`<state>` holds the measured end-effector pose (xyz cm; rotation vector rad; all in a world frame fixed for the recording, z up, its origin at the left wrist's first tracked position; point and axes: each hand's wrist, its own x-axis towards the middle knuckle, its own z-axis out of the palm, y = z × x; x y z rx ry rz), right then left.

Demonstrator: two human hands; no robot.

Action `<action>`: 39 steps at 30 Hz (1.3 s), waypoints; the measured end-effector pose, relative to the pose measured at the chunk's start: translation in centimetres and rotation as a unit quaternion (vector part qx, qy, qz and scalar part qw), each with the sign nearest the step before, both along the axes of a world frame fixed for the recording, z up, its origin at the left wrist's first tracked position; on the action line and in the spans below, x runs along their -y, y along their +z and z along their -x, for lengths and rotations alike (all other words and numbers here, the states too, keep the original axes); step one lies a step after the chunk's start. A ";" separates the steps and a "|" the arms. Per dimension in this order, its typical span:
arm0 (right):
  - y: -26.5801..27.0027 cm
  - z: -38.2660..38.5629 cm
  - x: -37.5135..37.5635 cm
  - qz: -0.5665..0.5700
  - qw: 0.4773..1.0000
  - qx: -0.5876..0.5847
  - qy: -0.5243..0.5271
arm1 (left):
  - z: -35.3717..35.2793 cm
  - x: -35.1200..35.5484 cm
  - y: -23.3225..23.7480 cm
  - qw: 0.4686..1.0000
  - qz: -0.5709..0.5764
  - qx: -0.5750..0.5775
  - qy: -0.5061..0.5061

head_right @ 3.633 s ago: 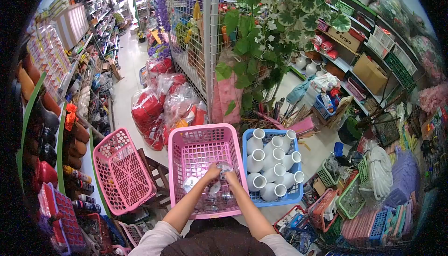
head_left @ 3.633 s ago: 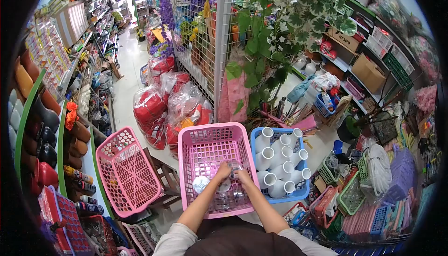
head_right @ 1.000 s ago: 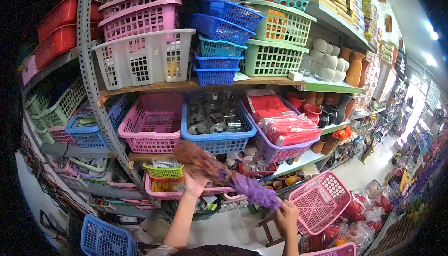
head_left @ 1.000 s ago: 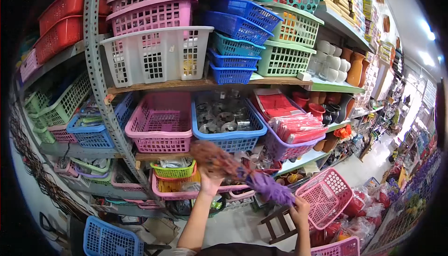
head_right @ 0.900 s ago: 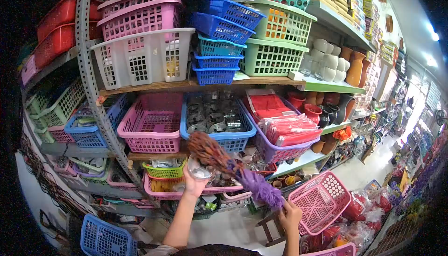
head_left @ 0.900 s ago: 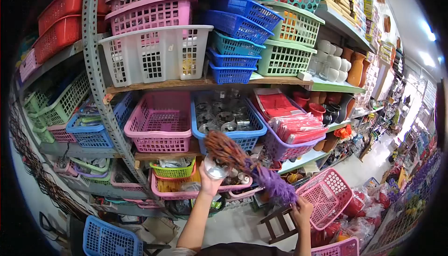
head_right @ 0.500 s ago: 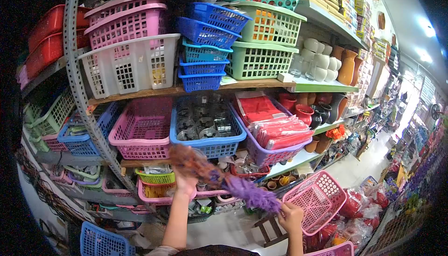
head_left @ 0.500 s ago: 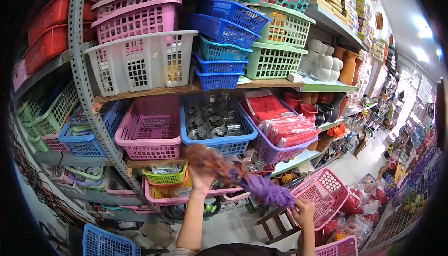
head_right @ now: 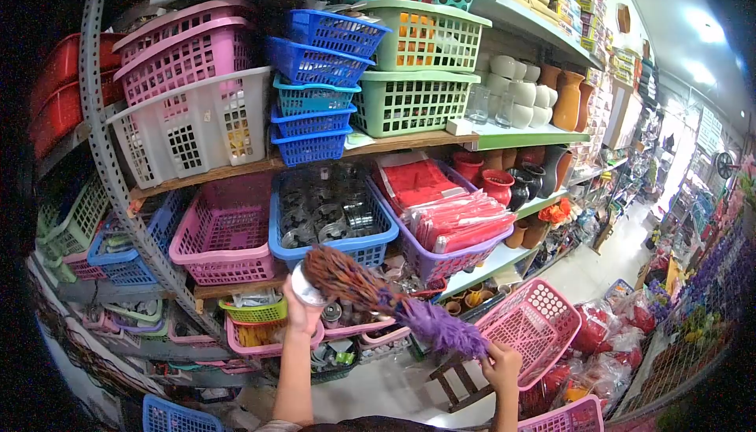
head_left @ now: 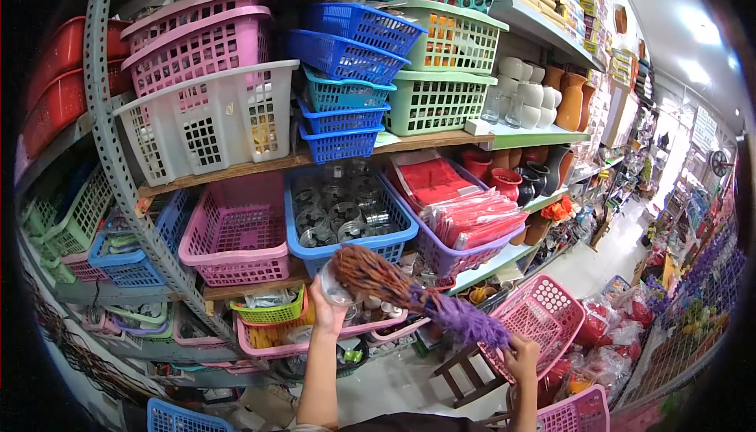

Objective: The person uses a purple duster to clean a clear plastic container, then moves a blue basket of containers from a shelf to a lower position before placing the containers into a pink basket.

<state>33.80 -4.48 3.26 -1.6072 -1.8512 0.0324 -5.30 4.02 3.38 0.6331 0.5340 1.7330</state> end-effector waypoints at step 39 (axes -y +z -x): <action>-2.3 -0.8 0.1 -0.031 0.994 -0.096 0.033 | -5.0 0.1 1.0 0.985 0.076 0.122 -0.096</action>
